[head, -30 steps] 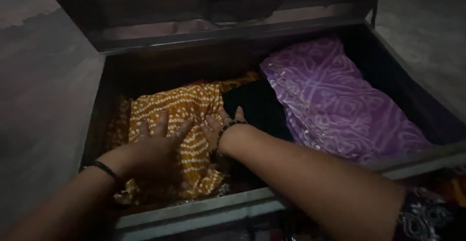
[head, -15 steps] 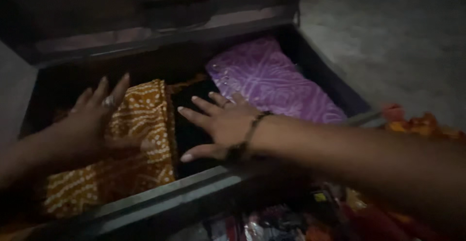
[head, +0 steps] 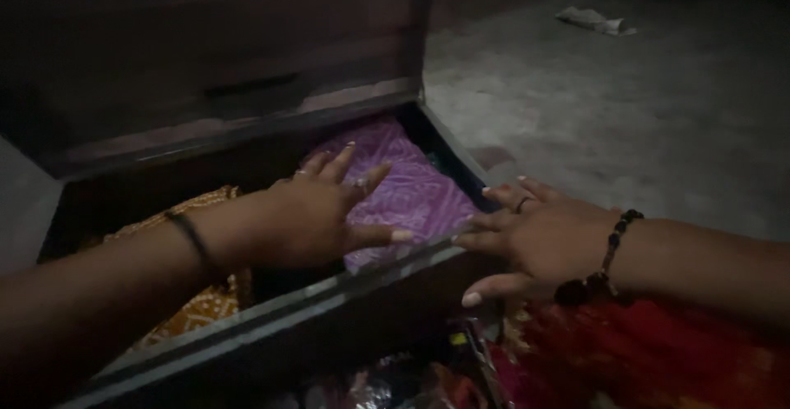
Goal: The person folds patterned and solid-colored fabrics by hand and arranges them inside a metal storage trunk on the floor.
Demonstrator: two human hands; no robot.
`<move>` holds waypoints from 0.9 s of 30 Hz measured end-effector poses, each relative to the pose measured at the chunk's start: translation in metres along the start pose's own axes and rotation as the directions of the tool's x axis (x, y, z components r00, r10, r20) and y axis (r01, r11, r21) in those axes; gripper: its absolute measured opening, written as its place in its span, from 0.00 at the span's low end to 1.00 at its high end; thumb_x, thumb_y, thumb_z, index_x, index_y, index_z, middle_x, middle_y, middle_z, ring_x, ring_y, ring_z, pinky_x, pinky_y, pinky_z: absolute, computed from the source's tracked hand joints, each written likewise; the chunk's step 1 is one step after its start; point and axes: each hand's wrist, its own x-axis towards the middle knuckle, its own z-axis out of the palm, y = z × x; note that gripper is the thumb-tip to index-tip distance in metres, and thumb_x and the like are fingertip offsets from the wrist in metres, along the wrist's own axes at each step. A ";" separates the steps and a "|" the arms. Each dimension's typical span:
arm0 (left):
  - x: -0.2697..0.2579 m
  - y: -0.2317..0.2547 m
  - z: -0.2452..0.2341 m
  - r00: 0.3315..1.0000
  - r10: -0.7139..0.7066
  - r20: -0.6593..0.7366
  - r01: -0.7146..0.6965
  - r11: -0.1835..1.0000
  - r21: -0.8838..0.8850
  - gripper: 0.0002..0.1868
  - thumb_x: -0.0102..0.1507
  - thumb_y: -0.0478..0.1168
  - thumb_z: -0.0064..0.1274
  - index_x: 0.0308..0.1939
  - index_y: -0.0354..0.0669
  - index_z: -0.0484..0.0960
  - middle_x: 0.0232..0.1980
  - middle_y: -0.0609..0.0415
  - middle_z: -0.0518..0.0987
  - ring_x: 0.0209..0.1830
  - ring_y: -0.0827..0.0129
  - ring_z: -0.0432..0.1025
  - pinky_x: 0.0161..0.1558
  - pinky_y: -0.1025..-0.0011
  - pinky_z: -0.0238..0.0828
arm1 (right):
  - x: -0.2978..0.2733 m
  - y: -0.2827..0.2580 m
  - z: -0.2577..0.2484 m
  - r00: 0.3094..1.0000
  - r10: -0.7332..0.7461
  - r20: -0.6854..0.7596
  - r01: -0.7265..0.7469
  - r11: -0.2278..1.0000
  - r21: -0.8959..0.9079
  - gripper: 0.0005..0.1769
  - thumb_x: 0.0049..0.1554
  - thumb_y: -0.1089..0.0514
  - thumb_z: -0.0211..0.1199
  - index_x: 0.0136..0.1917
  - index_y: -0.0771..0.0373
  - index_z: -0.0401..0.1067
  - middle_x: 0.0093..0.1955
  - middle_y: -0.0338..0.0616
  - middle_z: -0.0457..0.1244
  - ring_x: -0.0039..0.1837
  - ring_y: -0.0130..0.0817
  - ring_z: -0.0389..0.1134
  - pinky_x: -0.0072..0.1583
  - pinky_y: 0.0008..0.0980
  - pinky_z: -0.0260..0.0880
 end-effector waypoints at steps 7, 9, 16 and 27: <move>0.016 0.085 0.000 0.978 0.185 -0.094 -0.193 0.978 -0.082 0.58 0.57 0.79 0.34 0.81 0.54 0.38 0.82 0.38 0.30 0.83 0.43 0.21 0.75 0.39 0.31 | -0.040 0.015 0.047 0.989 0.010 -0.145 0.007 0.993 0.119 0.46 0.56 0.18 0.42 0.76 0.46 0.59 0.81 0.37 0.50 0.84 0.49 0.40 0.77 0.59 0.42; 0.016 0.106 0.013 0.978 0.204 -0.042 -0.206 0.977 -0.049 0.57 0.60 0.79 0.35 0.84 0.58 0.36 0.84 0.39 0.29 0.83 0.41 0.21 0.73 0.36 0.30 | -0.036 0.017 0.075 0.980 -0.007 -0.196 0.053 0.972 0.228 0.40 0.55 0.27 0.52 0.74 0.44 0.63 0.71 0.39 0.60 0.76 0.44 0.54 0.73 0.52 0.54; 0.025 0.148 0.062 0.965 0.259 0.045 -0.257 0.965 -0.050 0.57 0.59 0.79 0.32 0.84 0.59 0.35 0.84 0.38 0.31 0.82 0.37 0.25 0.75 0.35 0.30 | 0.075 0.020 0.262 0.996 -0.085 -0.032 0.063 0.387 0.920 0.18 0.53 0.63 0.60 0.56 0.66 0.76 0.52 0.46 0.72 0.52 0.36 0.72 0.53 0.35 0.72; 0.060 0.157 0.111 0.967 0.222 0.124 -0.198 0.963 -0.182 0.59 0.57 0.80 0.34 0.83 0.55 0.38 0.82 0.32 0.35 0.82 0.34 0.30 0.75 0.41 0.39 | 0.029 0.036 0.240 0.978 0.202 0.041 -0.163 0.634 0.756 0.12 0.59 0.56 0.65 0.57 0.54 0.80 0.51 0.40 0.72 0.54 0.32 0.74 0.56 0.33 0.73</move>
